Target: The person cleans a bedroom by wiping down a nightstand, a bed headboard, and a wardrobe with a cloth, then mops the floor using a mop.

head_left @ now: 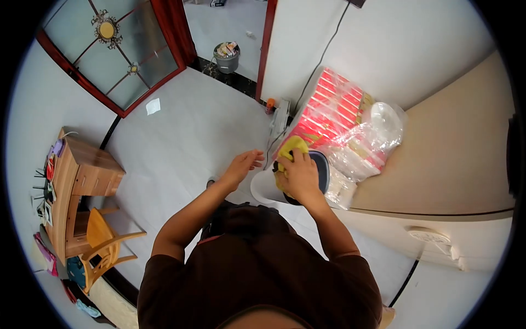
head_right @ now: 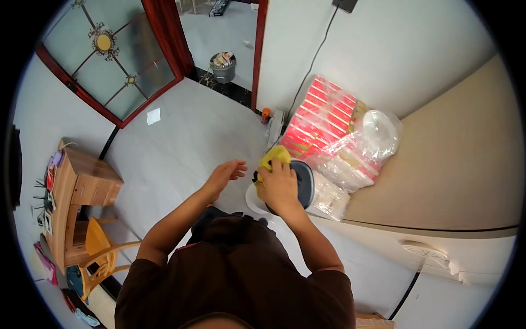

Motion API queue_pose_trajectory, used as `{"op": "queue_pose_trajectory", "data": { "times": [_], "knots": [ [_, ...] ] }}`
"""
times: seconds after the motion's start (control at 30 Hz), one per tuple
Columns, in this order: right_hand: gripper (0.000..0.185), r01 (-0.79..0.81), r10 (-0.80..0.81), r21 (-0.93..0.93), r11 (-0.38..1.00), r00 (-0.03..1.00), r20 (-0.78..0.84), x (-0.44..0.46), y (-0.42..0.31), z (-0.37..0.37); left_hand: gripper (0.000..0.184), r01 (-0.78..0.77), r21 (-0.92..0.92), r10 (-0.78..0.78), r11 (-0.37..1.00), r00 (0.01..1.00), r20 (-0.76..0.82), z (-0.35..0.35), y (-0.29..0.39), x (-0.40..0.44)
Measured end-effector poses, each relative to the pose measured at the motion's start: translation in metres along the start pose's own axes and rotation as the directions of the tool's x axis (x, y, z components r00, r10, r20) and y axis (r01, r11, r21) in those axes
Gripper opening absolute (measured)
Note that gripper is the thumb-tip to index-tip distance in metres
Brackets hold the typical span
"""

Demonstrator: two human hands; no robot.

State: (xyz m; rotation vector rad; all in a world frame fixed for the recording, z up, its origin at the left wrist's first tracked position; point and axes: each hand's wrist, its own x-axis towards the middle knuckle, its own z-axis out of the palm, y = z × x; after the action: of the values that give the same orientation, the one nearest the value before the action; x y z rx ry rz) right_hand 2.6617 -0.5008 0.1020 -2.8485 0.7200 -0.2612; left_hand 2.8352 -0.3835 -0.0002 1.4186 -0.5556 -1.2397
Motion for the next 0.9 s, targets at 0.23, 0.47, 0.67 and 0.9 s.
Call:
{"op": "queue_pose_trajectory", "data": {
  "times": [0.23,0.47,0.67,0.9],
  "knots": [
    [0.040,-0.193,0.204,-0.109,0.975,0.974,0.098,0.054,-0.008,0.007,0.047,0.054,0.001,-0.054,0.999,0.997,0.063,-0.099,0.016,0.037],
    [0.040,-0.396,0.412,-0.155,0.905,0.907,0.086,0.114,-0.019,0.017,0.045,0.070,-0.004,-0.070,0.998,0.996,0.056,-0.230,0.039,0.070],
    [0.038,-0.571,0.528,-0.203,0.796,0.818,-0.229,0.166,-0.012,0.004,0.046,0.072,-0.042,-0.067,0.997,0.993,0.094,-0.282,0.049,0.115],
    [0.046,-0.774,0.489,-0.287,0.564,0.593,-0.640,0.209,0.058,-0.019,0.045,0.122,-0.054,-0.110,0.991,0.977,0.182,-0.292,0.081,0.187]
  ]
}}
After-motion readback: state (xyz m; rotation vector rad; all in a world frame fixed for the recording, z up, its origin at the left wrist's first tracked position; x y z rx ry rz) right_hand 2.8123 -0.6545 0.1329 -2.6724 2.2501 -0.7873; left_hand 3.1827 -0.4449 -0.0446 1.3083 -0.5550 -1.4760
